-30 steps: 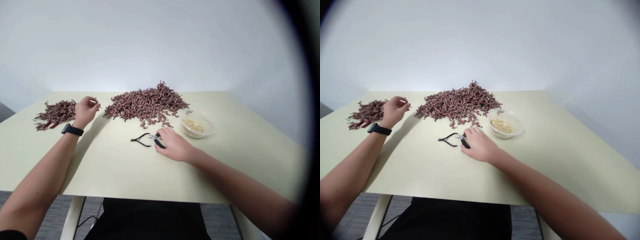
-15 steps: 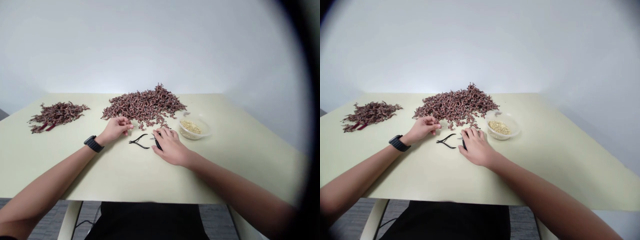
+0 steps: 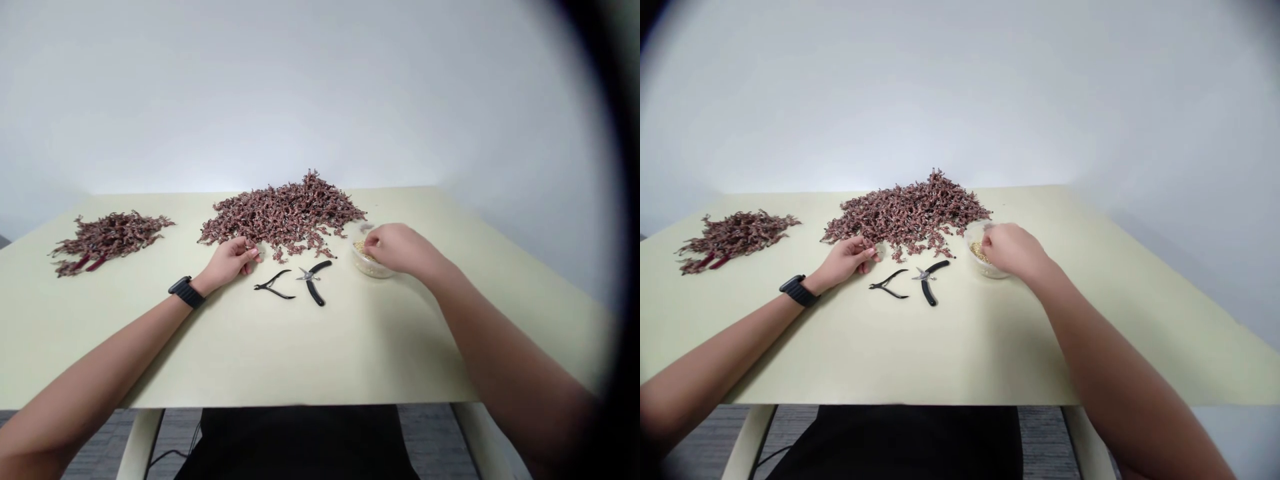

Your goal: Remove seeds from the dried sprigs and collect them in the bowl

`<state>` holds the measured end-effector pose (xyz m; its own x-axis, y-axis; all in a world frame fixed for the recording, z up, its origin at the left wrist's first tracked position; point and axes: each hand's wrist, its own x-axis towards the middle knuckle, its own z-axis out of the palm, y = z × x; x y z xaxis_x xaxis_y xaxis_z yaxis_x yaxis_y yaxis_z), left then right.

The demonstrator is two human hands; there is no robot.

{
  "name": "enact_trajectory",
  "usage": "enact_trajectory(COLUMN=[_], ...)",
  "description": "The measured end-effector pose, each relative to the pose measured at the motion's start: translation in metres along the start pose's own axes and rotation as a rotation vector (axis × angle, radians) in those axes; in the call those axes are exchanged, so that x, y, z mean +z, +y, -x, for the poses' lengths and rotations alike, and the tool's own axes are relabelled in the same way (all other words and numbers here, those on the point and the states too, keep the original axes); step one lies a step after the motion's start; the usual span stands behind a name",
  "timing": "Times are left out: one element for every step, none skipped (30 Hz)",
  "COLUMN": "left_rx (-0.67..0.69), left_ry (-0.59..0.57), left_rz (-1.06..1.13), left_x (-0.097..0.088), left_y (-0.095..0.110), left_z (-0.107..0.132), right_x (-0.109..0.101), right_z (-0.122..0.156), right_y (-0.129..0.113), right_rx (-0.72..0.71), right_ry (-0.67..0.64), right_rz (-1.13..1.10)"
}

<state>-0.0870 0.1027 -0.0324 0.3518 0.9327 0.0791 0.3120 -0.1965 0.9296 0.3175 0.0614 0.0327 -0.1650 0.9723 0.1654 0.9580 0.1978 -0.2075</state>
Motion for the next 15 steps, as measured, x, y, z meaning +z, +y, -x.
enact_trajectory(left_rx=[-0.003,-0.006,-0.008,-0.008,-0.009,-0.010,-0.011,-0.012,-0.014,-0.015,-0.015,-0.015,-0.013,-0.012,-0.010], left_ry=[-0.003,-0.006,-0.008,-0.011,-0.015,-0.022,-0.029,-0.035,-0.043,-0.050,-0.055,-0.062,-0.068,-0.072,-0.075], left_rz=[0.002,0.003,0.005,0.008,0.015,0.025,0.039,0.055,0.070,0.084,0.096,0.104,0.108,0.107,0.105], left_x=[0.000,-0.001,-0.001,-0.002,-0.002,-0.003,-0.003,-0.004,-0.004,-0.005,-0.005,-0.005,-0.005,-0.005,-0.005], left_y=[0.000,-0.001,-0.001,-0.002,-0.002,-0.003,-0.003,-0.003,-0.003,-0.002,-0.002,-0.002,-0.002,-0.002,-0.001], left_z=[0.000,-0.001,-0.001,-0.001,-0.001,-0.002,-0.002,-0.002,-0.002,-0.002,-0.002,-0.002,-0.002,-0.001,-0.001], right_x=[0.003,0.006,0.008,0.010,0.010,0.011,0.011,0.010,0.010,0.011,0.011,0.012,0.012,0.013,0.013], right_z=[-0.002,-0.004,-0.006,-0.007,-0.007,-0.008,-0.008,-0.009,-0.009,-0.009,-0.008,-0.008,-0.007,-0.007,-0.007], right_y=[0.006,0.009,0.011,0.012,0.012,0.011,0.011,0.010,0.010,0.010,0.010,0.010,0.011,0.011,0.012], right_rx=[0.014,0.022,0.030,0.036,0.042,0.053,0.065,0.076,0.083,0.088,0.091,0.093,0.098,0.108,0.122], right_ry=[-0.057,-0.088,-0.099,-0.089,-0.066,-0.042,-0.022,-0.007,0.001,0.001,0.000,-0.001,0.001,0.005,0.010], right_rz=[0.008,0.012,0.013,0.012,0.012,0.014,0.016,0.019,0.020,0.021,0.020,0.016,0.012,0.009,0.006])
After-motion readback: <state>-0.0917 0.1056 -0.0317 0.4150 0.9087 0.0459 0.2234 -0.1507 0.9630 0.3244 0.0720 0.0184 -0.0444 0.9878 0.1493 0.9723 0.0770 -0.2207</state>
